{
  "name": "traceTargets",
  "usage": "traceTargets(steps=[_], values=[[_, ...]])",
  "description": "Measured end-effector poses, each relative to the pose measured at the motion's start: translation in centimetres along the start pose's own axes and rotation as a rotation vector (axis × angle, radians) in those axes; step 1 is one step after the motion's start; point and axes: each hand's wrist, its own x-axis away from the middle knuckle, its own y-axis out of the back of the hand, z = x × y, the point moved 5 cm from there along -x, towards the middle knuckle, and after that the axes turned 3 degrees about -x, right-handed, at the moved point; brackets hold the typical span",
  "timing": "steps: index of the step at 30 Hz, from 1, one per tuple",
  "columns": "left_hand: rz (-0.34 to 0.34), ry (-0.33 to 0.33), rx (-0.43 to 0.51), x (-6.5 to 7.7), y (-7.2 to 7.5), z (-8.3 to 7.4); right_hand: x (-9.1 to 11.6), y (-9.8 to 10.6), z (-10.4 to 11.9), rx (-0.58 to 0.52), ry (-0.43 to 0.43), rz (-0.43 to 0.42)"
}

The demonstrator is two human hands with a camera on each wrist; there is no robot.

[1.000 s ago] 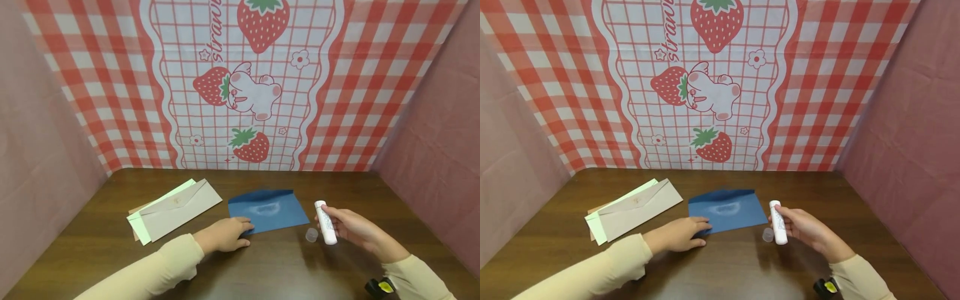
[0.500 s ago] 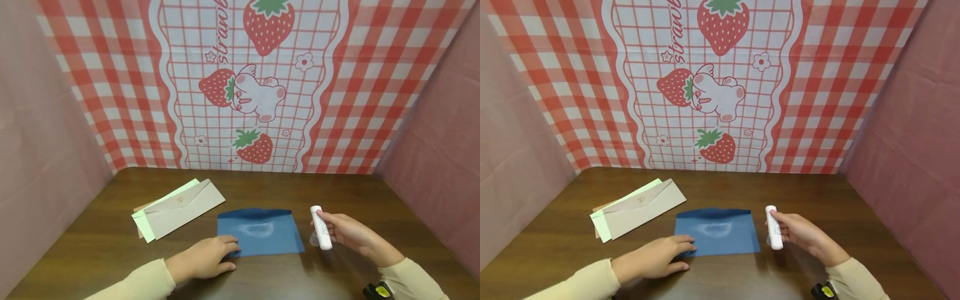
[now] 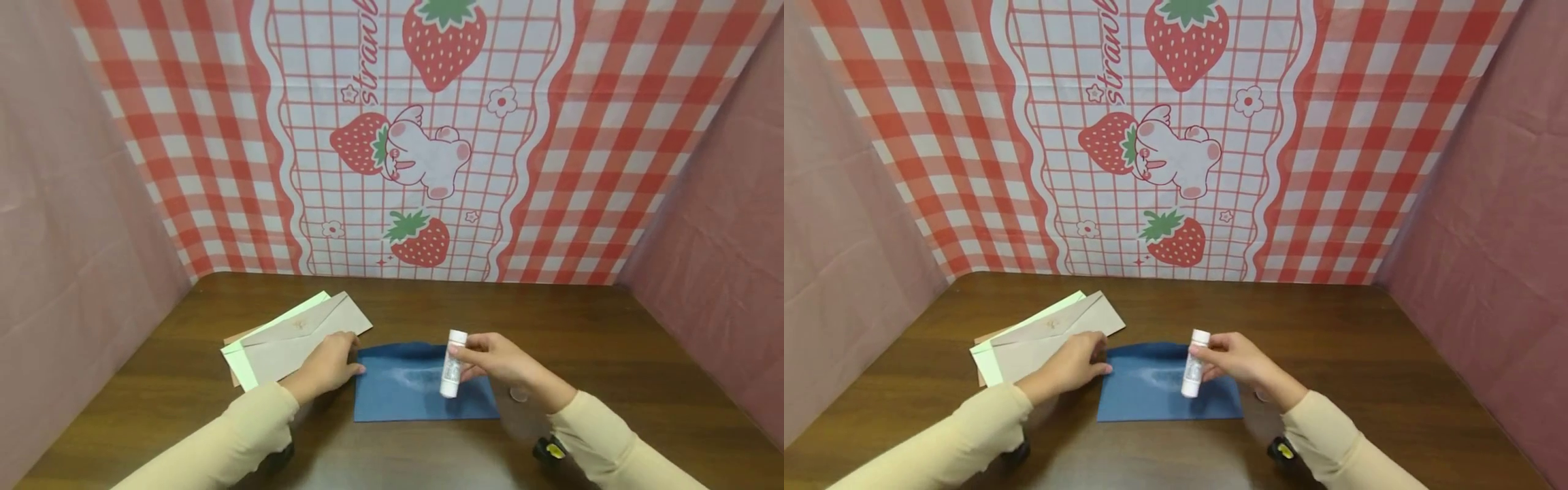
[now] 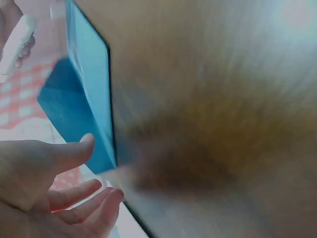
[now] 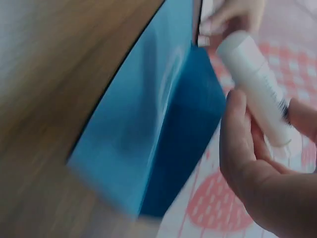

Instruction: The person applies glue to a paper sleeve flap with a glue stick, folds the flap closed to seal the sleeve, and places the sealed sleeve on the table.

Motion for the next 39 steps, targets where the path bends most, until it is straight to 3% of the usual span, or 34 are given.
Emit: traceTargets(steps=[5,12,16,20,28,39], values=[[0.025,0.068,0.038,-1.8,-0.6,1.3,-2.7,-3.6,1.8,0.108,0.114,-0.044],[0.020,0.177,0.108,-2.9,-1.2,2.4,-5.0,-6.2,3.1,0.434,0.289,-0.202],[0.001,0.238,0.121,-3.4,-0.9,3.2,-6.1,-7.1,3.2,0.439,0.301,-0.223],[-0.011,0.255,0.128,-3.7,-0.7,3.6,-7.0,-7.9,3.4,0.452,0.325,-0.228],[-0.046,0.234,0.163,-3.9,-0.9,3.2,-8.2,-9.2,3.9,0.528,0.424,-0.217],[-0.063,0.204,0.099,-3.9,-0.6,2.8,-8.7,-9.5,4.1,0.551,0.412,-0.219]])
